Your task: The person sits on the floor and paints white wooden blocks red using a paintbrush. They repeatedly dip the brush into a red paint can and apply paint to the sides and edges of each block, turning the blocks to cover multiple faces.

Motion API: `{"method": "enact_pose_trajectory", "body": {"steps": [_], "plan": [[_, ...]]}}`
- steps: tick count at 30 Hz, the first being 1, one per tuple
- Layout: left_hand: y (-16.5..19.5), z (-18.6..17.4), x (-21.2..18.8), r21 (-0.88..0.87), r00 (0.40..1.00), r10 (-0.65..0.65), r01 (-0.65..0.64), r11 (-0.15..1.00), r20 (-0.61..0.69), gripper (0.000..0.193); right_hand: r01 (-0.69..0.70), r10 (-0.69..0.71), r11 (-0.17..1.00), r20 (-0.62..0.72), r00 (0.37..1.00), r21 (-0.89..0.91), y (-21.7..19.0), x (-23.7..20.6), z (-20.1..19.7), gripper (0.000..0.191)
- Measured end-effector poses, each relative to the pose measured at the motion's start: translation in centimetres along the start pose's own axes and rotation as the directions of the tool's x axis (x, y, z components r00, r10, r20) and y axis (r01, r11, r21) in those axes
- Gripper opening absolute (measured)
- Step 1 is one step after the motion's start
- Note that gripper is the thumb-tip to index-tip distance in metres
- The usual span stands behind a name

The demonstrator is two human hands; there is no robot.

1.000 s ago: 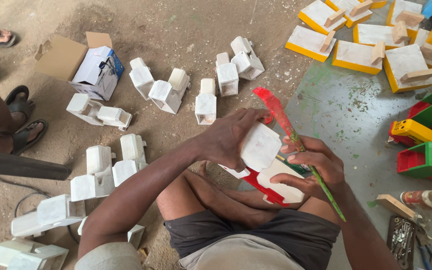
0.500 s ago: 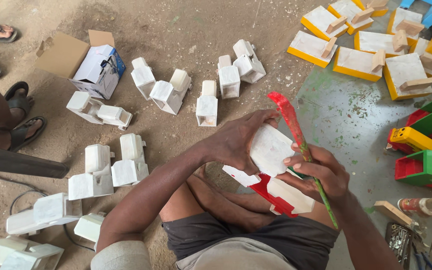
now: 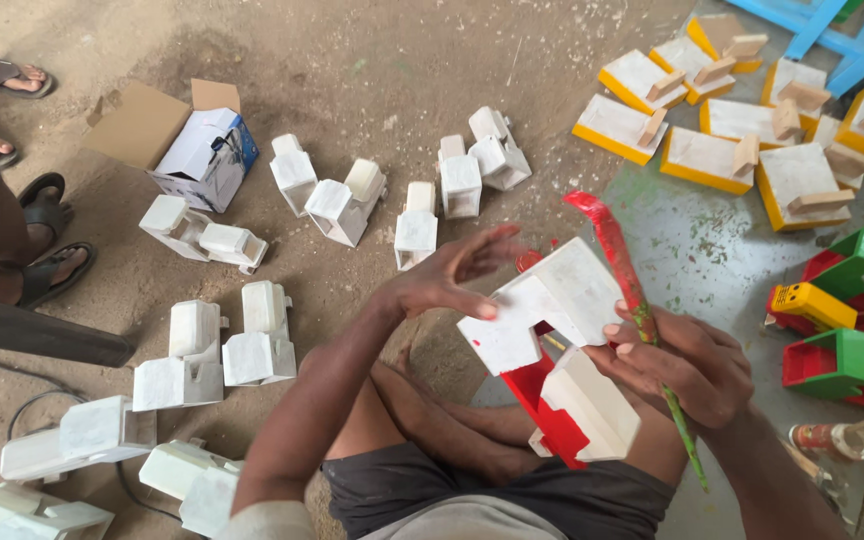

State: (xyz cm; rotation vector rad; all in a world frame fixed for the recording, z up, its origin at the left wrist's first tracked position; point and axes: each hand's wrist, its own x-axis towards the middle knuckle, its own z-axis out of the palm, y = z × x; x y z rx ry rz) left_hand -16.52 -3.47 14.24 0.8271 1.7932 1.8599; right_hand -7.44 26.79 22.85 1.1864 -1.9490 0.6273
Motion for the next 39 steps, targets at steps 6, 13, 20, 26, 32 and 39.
{"method": "enact_pose_trajectory", "body": {"steps": [6,13,20,26,32,39], "plan": [[-6.5,3.3,0.6,-0.471,1.0,-0.005,-0.007,0.882,-0.023,0.127,-0.041,0.041,0.995,-0.006,0.999,-0.093,-0.4,1.2,-1.4,0.049],[-10.6,6.8,3.5,-0.741,0.989,0.036,-0.131,0.658,-0.142,0.107,-0.122,0.123,0.987,0.001,0.992,-0.106,-0.3,1.7,-2.4,0.05],[-13.3,8.5,3.9,-0.841,0.98,-0.045,-0.141,0.522,-0.193,0.093,-0.177,0.175,0.98,-0.02,0.984,-0.096,-0.8,1.9,-2.2,0.052],[-13.2,10.5,2.8,-0.87,0.942,-0.111,-0.241,0.431,-0.316,0.107,-0.228,0.229,0.974,-0.056,0.972,0.015,0.3,-2.1,-4.0,0.047],[-10.6,11.9,1.1,-0.912,0.913,-0.099,-0.379,0.157,-0.396,0.112,-0.435,0.62,0.769,-0.381,0.686,0.468,-1.0,-12.8,-5.0,0.046],[-10.4,13.5,0.3,-0.962,0.944,0.192,-0.274,-0.005,-0.27,0.085,-0.206,0.883,0.396,-0.31,0.351,0.895,-4.8,-23.3,-2.9,0.041]]}}
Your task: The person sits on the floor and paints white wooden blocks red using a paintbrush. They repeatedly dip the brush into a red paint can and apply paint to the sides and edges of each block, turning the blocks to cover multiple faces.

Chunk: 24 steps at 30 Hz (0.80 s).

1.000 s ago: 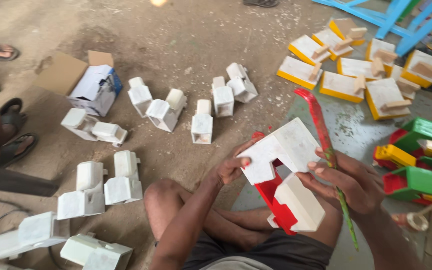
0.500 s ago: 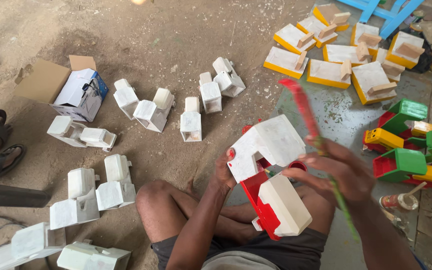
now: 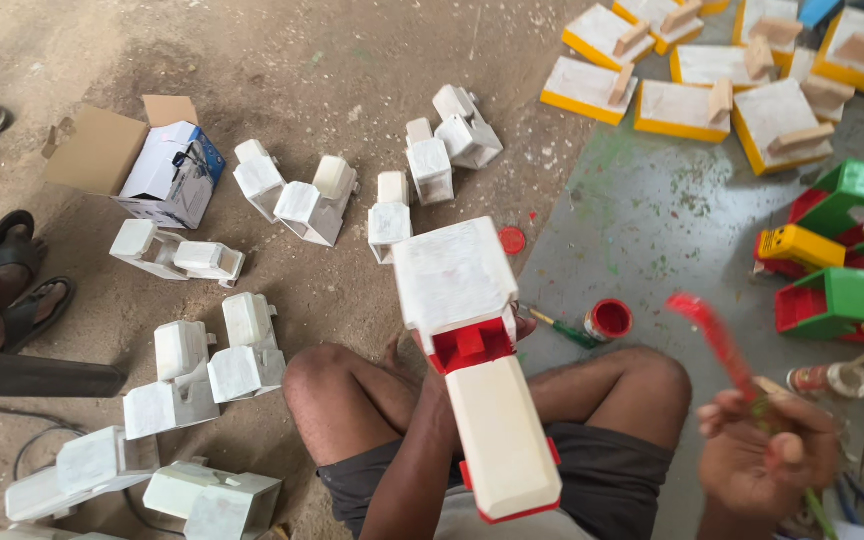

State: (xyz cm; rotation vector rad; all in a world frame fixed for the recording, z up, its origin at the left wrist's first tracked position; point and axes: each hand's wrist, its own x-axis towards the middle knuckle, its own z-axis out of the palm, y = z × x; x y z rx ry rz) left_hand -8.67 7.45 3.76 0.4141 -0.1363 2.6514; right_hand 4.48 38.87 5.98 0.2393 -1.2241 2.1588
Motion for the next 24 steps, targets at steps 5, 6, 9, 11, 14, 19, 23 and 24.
{"method": "enact_pose_trajectory", "body": {"steps": [5,6,9,11,14,19,23,24], "plan": [[-1.4,0.1,-0.5,-0.109,0.994,-0.087,0.094,0.99,0.065,0.066,-0.079,0.072,0.996,0.15,0.986,0.043,1.8,-3.1,-1.2,0.031],[-1.6,0.1,-0.5,-0.129,0.992,-0.098,0.107,0.986,0.076,0.062,-0.094,0.088,0.995,0.156,0.984,0.032,2.0,-3.4,-1.3,0.031],[-2.0,0.2,-0.4,-0.184,0.985,-0.12,0.142,0.973,0.123,0.059,-0.078,0.071,0.997,0.227,0.971,0.02,2.2,-3.6,-1.3,0.026],[-2.4,0.1,-0.7,-0.221,0.983,-0.145,0.166,0.961,0.11,0.058,-0.09,0.09,0.996,0.234,0.968,-0.009,2.2,-3.4,-1.2,0.026],[-4.0,-0.2,-0.9,-0.308,0.969,-0.092,0.162,0.938,0.229,0.075,-0.124,0.124,0.992,0.238,0.963,-0.016,2.1,-3.3,-0.6,0.025],[-4.7,-0.6,-1.9,-0.288,0.977,-0.091,0.144,0.947,0.192,0.077,-0.081,0.076,0.997,0.3,0.951,0.002,2.3,-2.4,1.2,0.022],[-4.7,-1.0,-1.9,-0.231,0.982,-0.074,0.114,0.966,0.176,0.077,-0.021,0.044,0.997,0.329,0.943,-0.075,2.2,-1.9,2.7,0.021],[-4.6,-1.2,-1.7,-0.23,0.977,-0.092,0.136,0.964,0.192,0.076,-0.006,0.038,0.995,0.329,0.944,-0.098,2.1,-1.8,3.0,0.02]]}}
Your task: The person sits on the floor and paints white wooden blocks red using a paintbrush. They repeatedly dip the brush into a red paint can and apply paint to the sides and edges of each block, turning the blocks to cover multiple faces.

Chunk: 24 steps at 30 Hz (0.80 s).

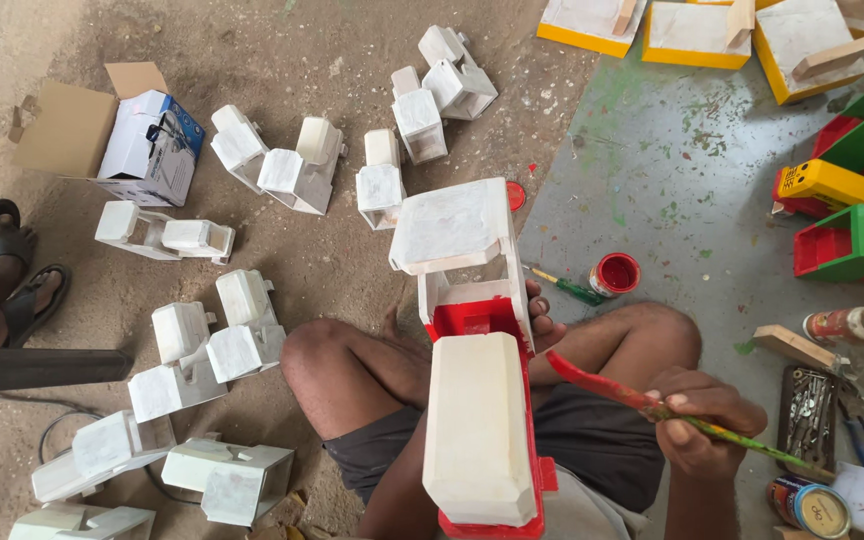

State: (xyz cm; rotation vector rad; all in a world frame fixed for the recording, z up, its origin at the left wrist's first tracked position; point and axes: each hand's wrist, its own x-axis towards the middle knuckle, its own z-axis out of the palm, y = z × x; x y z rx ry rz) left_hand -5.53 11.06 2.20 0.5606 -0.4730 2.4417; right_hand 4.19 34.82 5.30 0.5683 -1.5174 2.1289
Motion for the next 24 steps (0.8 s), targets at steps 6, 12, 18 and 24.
{"method": "enact_pose_trajectory", "body": {"steps": [6,12,18,24], "plan": [[0.5,-0.5,0.0,-0.007,0.999,-0.048,0.048,0.999,0.002,0.072,-0.015,0.019,0.97,0.013,1.0,-0.243,-0.5,0.1,0.8,0.022],[0.9,-0.2,-0.3,-0.032,0.997,-0.07,0.069,0.997,-0.04,0.072,0.057,-0.039,0.963,0.073,0.997,-0.263,-0.4,0.5,0.9,0.02],[0.8,0.0,-0.4,-0.03,0.998,-0.061,0.061,0.998,-0.004,0.077,0.032,-0.005,0.936,0.078,0.997,-0.35,-0.9,0.3,1.1,0.02],[1.0,-0.3,-0.4,-0.046,0.997,-0.072,0.072,0.996,0.006,0.079,0.113,-0.086,0.936,0.095,0.992,-0.333,-1.7,0.7,1.8,0.022]]}}
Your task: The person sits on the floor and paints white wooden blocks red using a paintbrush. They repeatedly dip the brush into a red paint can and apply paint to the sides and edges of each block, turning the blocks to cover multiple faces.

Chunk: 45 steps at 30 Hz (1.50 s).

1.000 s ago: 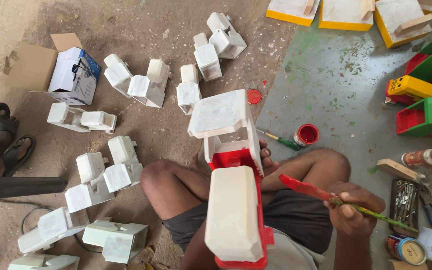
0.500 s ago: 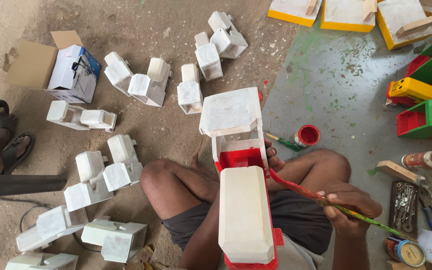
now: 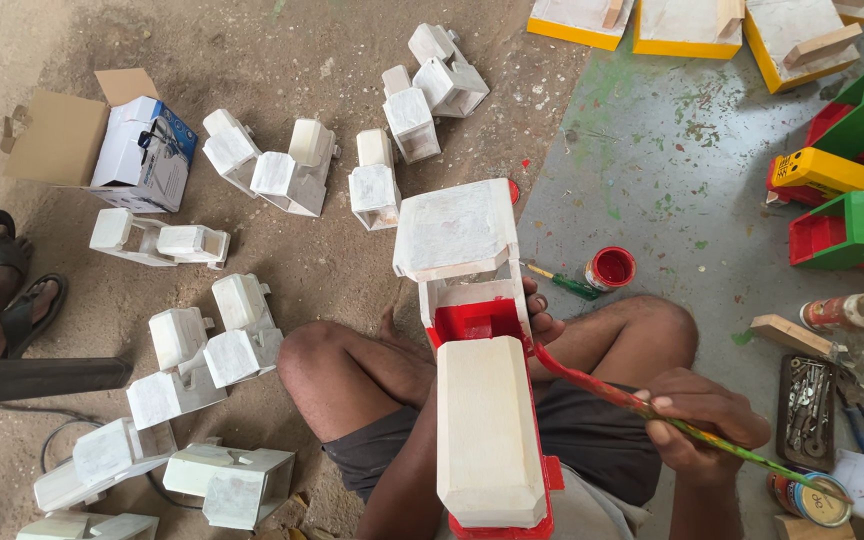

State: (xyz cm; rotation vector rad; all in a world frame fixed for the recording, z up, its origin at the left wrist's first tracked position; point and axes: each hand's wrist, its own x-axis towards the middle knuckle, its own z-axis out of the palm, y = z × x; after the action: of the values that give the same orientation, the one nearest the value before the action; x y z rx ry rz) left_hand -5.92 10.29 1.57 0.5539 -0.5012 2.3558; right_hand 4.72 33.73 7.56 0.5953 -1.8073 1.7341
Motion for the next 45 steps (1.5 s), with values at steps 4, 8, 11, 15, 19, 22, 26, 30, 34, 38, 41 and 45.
{"method": "enact_pose_trajectory", "body": {"steps": [4,8,11,15,19,22,26,30,34,38,41,45], "plan": [[0.1,-0.4,-0.1,0.015,0.999,0.017,-0.016,1.0,-0.03,0.075,-0.058,0.061,0.994,0.028,0.998,-0.097,-0.7,0.5,0.3,0.022],[-0.3,-0.5,-0.2,0.061,0.998,0.05,-0.048,0.997,-0.027,0.074,-0.047,0.048,0.996,0.009,0.999,-0.073,-1.2,0.7,0.2,0.021],[-0.4,-0.1,-0.3,0.079,0.998,0.049,-0.046,0.996,-0.026,0.075,-0.029,0.03,0.998,0.018,0.999,-0.057,-1.4,0.8,0.2,0.021],[-0.2,0.7,-0.1,0.007,0.995,-0.001,0.001,1.0,-0.103,0.068,-0.077,0.083,0.987,0.034,0.996,-0.144,-1.5,0.8,0.4,0.021],[-0.6,1.2,-0.1,0.016,0.998,0.008,-0.007,1.0,-0.059,0.067,-0.064,0.065,0.994,0.008,0.998,-0.088,-1.7,0.5,0.5,0.019],[-0.7,1.4,-0.1,0.054,0.996,0.031,-0.027,0.998,-0.08,0.068,-0.081,0.083,0.992,0.015,0.996,-0.098,-1.6,0.4,0.4,0.02],[-0.1,1.0,0.1,0.045,0.992,0.039,-0.034,0.998,-0.118,0.064,-0.103,0.103,0.994,-0.005,0.995,-0.046,-0.9,0.6,0.4,0.02],[0.3,0.1,-0.2,0.065,0.988,0.049,-0.04,0.997,-0.143,0.062,-0.154,0.157,0.981,0.019,0.987,-0.119,-0.4,0.6,0.1,0.02],[1.0,-1.1,-0.5,0.08,0.98,0.06,-0.045,0.996,-0.189,0.061,-0.167,0.166,0.985,-0.026,0.986,-0.033,0.3,0.0,-0.5,0.02],[1.5,-2.2,0.0,0.029,0.992,0.055,-0.052,0.998,-0.115,0.062,-0.153,0.159,0.987,-0.14,0.977,0.051,1.9,-0.7,-1.6,0.018],[1.8,-2.2,0.1,0.025,0.993,0.059,-0.057,0.998,-0.106,0.065,-0.235,0.234,0.972,-0.225,0.946,0.023,3.6,-1.1,-3.0,0.017],[2.9,-1.0,-0.3,0.021,0.967,0.078,-0.075,0.997,-0.243,0.065,-0.386,0.316,0.905,-0.327,0.891,-0.178,7.2,-1.0,-5.0,0.022]]}}
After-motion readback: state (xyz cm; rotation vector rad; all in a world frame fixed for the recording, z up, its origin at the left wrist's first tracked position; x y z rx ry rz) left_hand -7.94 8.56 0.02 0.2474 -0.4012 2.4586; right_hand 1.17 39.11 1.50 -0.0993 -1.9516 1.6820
